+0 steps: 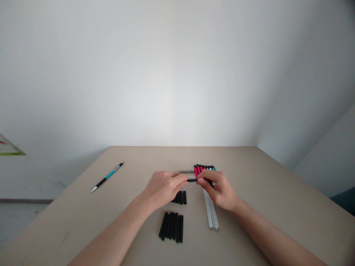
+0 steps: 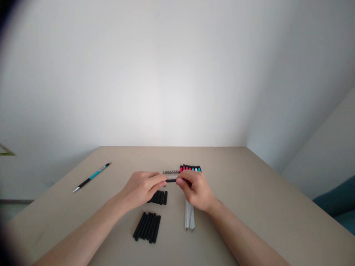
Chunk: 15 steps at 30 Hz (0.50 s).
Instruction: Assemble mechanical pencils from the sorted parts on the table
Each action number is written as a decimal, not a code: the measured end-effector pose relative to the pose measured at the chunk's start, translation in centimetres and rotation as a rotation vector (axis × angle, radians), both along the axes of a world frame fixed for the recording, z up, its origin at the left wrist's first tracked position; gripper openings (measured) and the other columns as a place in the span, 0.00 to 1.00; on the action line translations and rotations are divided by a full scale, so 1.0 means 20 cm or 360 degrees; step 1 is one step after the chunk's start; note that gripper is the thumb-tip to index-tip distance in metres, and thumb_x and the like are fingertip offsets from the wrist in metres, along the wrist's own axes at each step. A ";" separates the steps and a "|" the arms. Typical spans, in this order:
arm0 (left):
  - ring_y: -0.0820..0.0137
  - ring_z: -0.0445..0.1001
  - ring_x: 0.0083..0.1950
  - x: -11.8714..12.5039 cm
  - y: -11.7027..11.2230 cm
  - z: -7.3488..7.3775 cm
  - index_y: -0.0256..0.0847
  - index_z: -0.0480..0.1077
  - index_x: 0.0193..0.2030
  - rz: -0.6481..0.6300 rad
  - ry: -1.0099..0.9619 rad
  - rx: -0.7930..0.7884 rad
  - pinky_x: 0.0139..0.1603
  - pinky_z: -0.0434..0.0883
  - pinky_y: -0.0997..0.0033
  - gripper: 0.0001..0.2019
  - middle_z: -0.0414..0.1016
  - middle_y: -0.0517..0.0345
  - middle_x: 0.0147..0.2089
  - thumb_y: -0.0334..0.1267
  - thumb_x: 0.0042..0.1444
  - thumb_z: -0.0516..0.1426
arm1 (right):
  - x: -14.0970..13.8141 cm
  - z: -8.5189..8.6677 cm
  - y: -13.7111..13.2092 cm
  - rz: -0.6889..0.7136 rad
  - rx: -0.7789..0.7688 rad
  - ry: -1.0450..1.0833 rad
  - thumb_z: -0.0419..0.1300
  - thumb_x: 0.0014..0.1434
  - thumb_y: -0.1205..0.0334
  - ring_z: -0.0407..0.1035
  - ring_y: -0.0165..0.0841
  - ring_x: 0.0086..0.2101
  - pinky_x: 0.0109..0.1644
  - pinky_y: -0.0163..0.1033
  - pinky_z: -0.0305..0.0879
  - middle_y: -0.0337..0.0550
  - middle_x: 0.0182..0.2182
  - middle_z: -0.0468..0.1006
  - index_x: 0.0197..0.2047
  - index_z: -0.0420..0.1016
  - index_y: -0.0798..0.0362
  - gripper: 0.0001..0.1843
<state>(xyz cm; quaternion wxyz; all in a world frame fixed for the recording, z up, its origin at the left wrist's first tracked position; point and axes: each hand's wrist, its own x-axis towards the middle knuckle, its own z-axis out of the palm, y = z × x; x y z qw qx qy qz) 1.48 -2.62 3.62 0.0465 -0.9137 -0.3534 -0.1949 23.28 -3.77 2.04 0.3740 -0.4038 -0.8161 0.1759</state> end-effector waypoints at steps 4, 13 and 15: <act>0.71 0.75 0.31 -0.01 0.00 0.01 0.45 0.71 0.39 0.0012 0.0023 0.0033 0.28 0.62 0.75 0.11 0.77 0.62 0.34 0.38 0.65 0.48 | 0.00 0.00 0.00 -0.0062 0.0007 0.0016 0.50 0.64 0.60 0.59 0.29 0.24 0.28 0.35 0.52 0.39 0.21 0.67 0.25 0.68 0.55 0.16; 0.71 0.75 0.31 -0.04 0.02 0.00 0.44 0.71 0.38 0.0267 -0.0107 0.0090 0.27 0.62 0.74 0.12 0.78 0.61 0.33 0.38 0.65 0.46 | 0.03 0.03 -0.02 0.0062 0.0026 0.0043 0.53 0.61 0.62 0.58 0.29 0.23 0.27 0.34 0.52 0.39 0.22 0.67 0.27 0.71 0.55 0.13; 0.70 0.75 0.31 -0.04 0.02 0.00 0.43 0.70 0.38 0.0295 -0.0103 0.0089 0.27 0.62 0.74 0.12 0.78 0.61 0.33 0.38 0.65 0.46 | 0.01 0.05 -0.04 0.0258 -0.0024 -0.0051 0.55 0.59 0.66 0.61 0.30 0.25 0.29 0.34 0.54 0.42 0.25 0.71 0.30 0.74 0.55 0.08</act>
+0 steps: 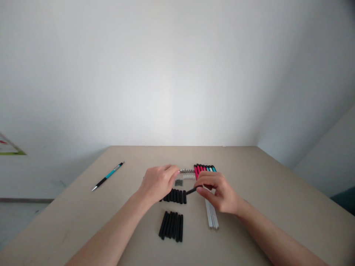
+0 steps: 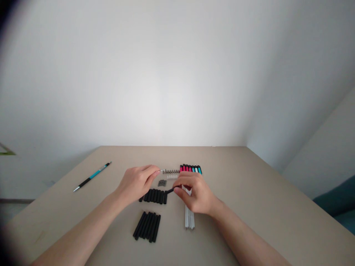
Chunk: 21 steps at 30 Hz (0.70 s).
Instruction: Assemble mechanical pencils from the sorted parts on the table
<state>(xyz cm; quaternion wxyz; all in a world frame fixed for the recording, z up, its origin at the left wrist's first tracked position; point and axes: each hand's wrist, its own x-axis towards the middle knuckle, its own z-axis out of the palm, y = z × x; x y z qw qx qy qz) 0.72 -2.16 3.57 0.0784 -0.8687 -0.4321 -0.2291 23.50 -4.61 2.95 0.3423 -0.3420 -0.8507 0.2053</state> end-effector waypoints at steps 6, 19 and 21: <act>0.70 0.75 0.31 0.00 0.00 0.00 0.43 0.70 0.39 -0.0002 0.0000 -0.0012 0.28 0.62 0.74 0.13 0.78 0.60 0.33 0.39 0.66 0.45 | -0.02 0.03 -0.04 0.0347 -0.0248 -0.0213 0.57 0.49 0.76 0.68 0.32 0.32 0.37 0.36 0.62 0.42 0.31 0.75 0.34 0.78 0.54 0.13; 0.69 0.76 0.32 0.00 0.00 0.00 0.43 0.69 0.38 -0.0013 0.0029 -0.0053 0.28 0.62 0.74 0.12 0.77 0.60 0.33 0.38 0.66 0.46 | -0.08 0.01 -0.08 0.0438 -0.0333 -0.0486 0.61 0.45 0.76 0.66 0.29 0.31 0.36 0.33 0.60 0.37 0.32 0.71 0.37 0.81 0.48 0.17; 0.69 0.76 0.32 0.00 0.00 -0.01 0.43 0.69 0.39 -0.0013 0.0033 -0.0059 0.28 0.62 0.73 0.12 0.78 0.60 0.34 0.38 0.66 0.46 | -0.08 0.00 -0.08 0.0431 -0.0329 -0.0487 0.62 0.46 0.75 0.66 0.29 0.31 0.36 0.33 0.60 0.38 0.33 0.71 0.37 0.81 0.48 0.16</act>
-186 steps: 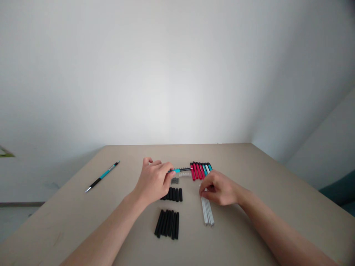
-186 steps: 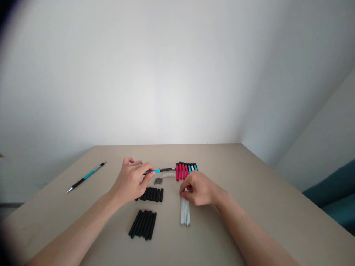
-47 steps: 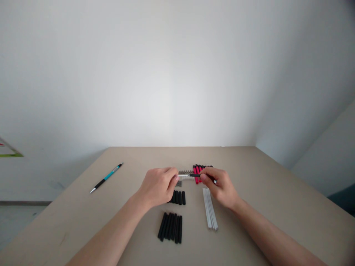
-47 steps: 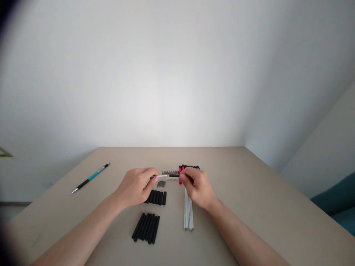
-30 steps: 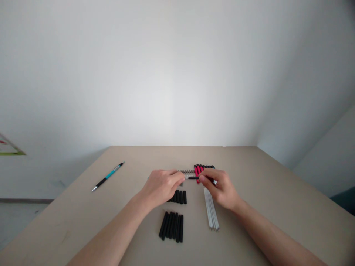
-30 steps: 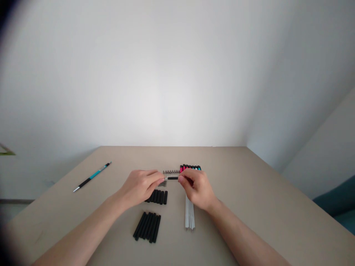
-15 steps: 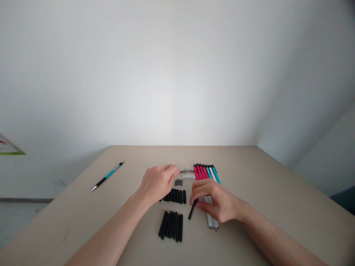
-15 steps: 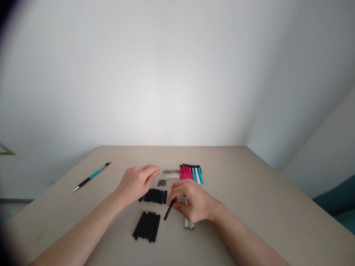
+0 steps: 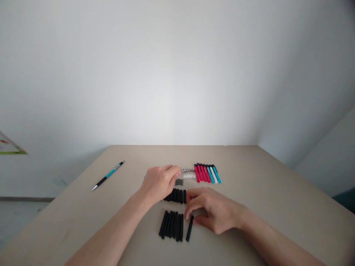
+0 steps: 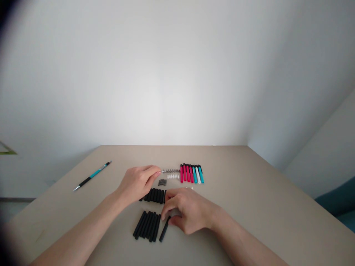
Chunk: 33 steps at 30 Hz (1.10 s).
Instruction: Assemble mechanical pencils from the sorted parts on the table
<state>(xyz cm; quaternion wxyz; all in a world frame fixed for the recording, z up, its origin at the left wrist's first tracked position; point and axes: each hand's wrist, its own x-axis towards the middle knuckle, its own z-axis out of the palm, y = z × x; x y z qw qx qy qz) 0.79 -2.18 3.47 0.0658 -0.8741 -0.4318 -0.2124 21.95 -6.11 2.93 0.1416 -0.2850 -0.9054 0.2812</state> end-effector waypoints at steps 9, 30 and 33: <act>0.70 0.75 0.32 0.00 -0.01 0.00 0.43 0.69 0.39 -0.0013 -0.0011 0.0006 0.28 0.62 0.74 0.12 0.77 0.59 0.33 0.38 0.66 0.46 | -0.02 -0.03 0.00 0.0045 0.0029 0.0014 0.61 0.52 0.72 0.66 0.29 0.31 0.35 0.31 0.60 0.39 0.34 0.71 0.38 0.80 0.49 0.12; 0.68 0.75 0.34 0.00 -0.01 0.00 0.42 0.70 0.37 -0.0075 0.0051 -0.0068 0.31 0.65 0.72 0.12 0.77 0.58 0.33 0.37 0.64 0.46 | -0.02 -0.05 0.05 -0.0458 0.0184 0.0100 0.61 0.54 0.64 0.56 0.25 0.20 0.26 0.31 0.50 0.33 0.18 0.64 0.28 0.74 0.53 0.04; 0.68 0.75 0.33 0.00 -0.02 0.01 0.43 0.70 0.37 -0.0132 0.0077 -0.0095 0.31 0.65 0.72 0.12 0.77 0.59 0.33 0.36 0.63 0.46 | 0.00 -0.04 0.08 -0.0816 0.0174 0.0201 0.60 0.56 0.57 0.55 0.25 0.20 0.25 0.31 0.50 0.31 0.17 0.60 0.32 0.73 0.54 0.08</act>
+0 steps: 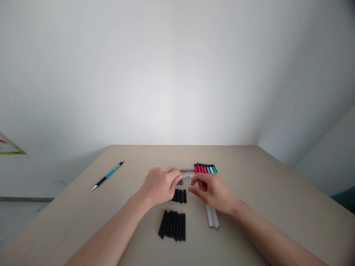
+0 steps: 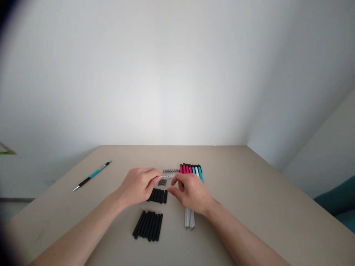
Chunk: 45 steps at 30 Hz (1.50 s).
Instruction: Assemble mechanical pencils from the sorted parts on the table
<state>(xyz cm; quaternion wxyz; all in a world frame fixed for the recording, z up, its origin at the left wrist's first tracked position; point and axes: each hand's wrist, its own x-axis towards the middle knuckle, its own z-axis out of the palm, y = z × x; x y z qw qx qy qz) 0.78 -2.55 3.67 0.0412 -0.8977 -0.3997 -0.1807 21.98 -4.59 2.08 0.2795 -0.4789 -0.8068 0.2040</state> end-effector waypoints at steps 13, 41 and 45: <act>0.69 0.73 0.30 0.03 -0.02 -0.01 0.42 0.69 0.35 -0.0197 0.0103 -0.0032 0.29 0.63 0.73 0.11 0.76 0.59 0.32 0.35 0.63 0.48 | -0.02 -0.01 0.00 0.0066 0.0027 0.0172 0.54 0.62 0.55 0.54 0.26 0.20 0.24 0.32 0.50 0.33 0.17 0.61 0.34 0.76 0.54 0.14; 0.65 0.76 0.34 -0.01 0.02 0.01 0.43 0.70 0.36 0.0277 0.0212 -0.0133 0.31 0.66 0.70 0.12 0.78 0.56 0.35 0.36 0.63 0.47 | -0.01 -0.06 0.08 -0.0072 0.0169 -0.0396 0.53 0.59 0.69 0.70 0.34 0.36 0.40 0.36 0.61 0.43 0.34 0.75 0.36 0.77 0.52 0.11; 0.64 0.77 0.34 -0.01 0.03 0.01 0.43 0.70 0.37 0.0308 0.0249 -0.0160 0.30 0.65 0.70 0.12 0.78 0.56 0.33 0.37 0.63 0.46 | -0.01 -0.05 0.08 -0.0098 0.0118 -0.0509 0.52 0.60 0.67 0.70 0.34 0.35 0.39 0.36 0.61 0.42 0.33 0.75 0.35 0.78 0.51 0.12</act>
